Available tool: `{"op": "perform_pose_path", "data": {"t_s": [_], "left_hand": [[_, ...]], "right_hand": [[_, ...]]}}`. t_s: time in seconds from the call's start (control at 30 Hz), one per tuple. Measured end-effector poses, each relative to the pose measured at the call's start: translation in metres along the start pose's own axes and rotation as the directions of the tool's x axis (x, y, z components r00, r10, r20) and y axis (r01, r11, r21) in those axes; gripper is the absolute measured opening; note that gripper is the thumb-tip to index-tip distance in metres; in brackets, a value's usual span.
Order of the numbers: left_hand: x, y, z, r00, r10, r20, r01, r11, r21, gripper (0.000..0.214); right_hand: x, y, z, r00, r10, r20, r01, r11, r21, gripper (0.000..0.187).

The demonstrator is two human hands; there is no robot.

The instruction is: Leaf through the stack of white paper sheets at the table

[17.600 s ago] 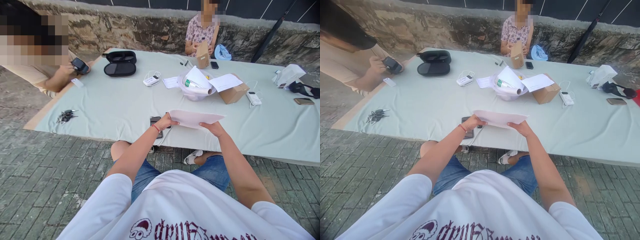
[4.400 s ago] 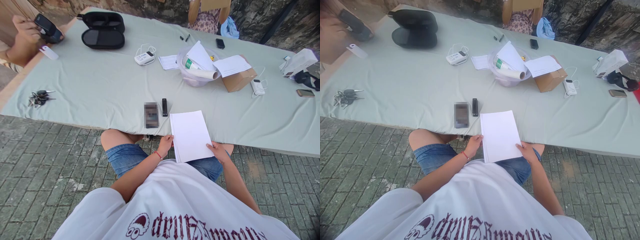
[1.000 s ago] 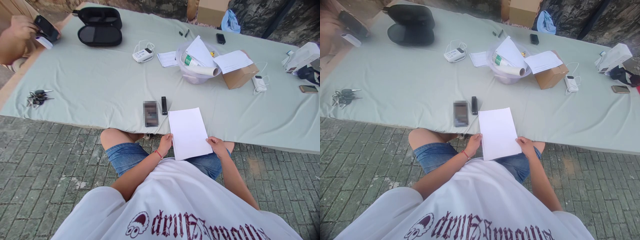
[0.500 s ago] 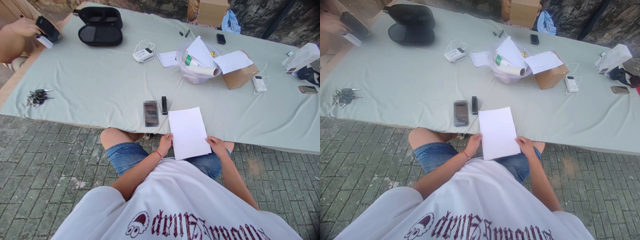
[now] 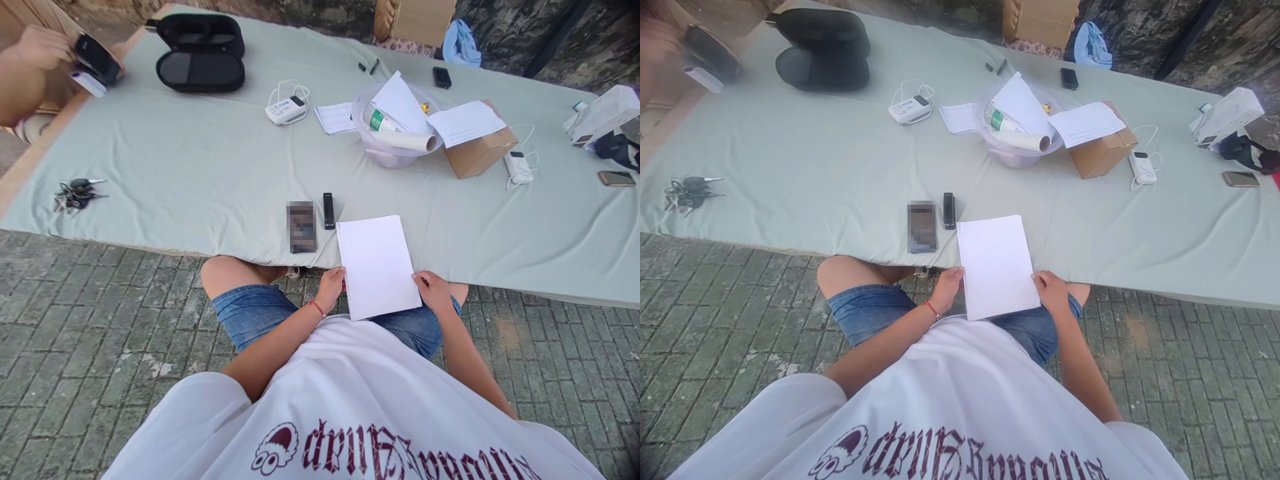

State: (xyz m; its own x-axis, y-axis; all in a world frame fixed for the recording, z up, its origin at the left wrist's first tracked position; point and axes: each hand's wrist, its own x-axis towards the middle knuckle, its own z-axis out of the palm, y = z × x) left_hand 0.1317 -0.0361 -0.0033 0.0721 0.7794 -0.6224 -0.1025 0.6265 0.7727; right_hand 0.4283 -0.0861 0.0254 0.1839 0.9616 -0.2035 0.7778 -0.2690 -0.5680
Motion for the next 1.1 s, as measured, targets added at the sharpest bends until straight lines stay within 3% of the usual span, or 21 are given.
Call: {"op": "perform_pose_path", "data": {"t_s": [0.2, 0.7, 0.83, 0.97, 1.1], "left_hand": [[0.001, -0.001, 0.0, 1.0, 0.008, -0.007, -0.008, 1.0, 0.0, 0.031], [0.001, -0.001, 0.001, 0.999, 0.039, -0.01, -0.039, 0.999, 0.036, 0.035], [0.006, -0.006, -0.002, 0.989, 0.145, -0.035, -0.135, 0.97, 0.202, 0.043], [0.012, -0.009, -0.005, 0.974, 0.223, -0.023, -0.192, 0.882, 0.43, 0.042], [0.014, -0.01, -0.007, 0.967, 0.255, -0.024, -0.214, 0.855, 0.471, 0.037]], "right_hand": [[0.007, 0.002, -0.003, 0.988, -0.149, 0.038, 0.152, 0.986, -0.073, 0.033], [0.009, -0.002, -0.004, 0.984, -0.144, 0.105, 0.157, 0.979, -0.127, 0.036], [0.009, -0.005, -0.004, 0.981, -0.156, 0.113, 0.171, 0.976, -0.138, 0.036], [0.009, -0.01, -0.004, 0.978, -0.177, 0.11, 0.19, 0.974, -0.125, 0.035], [0.008, -0.005, -0.006, 0.991, -0.096, 0.095, 0.114, 0.97, -0.213, 0.038]]}}
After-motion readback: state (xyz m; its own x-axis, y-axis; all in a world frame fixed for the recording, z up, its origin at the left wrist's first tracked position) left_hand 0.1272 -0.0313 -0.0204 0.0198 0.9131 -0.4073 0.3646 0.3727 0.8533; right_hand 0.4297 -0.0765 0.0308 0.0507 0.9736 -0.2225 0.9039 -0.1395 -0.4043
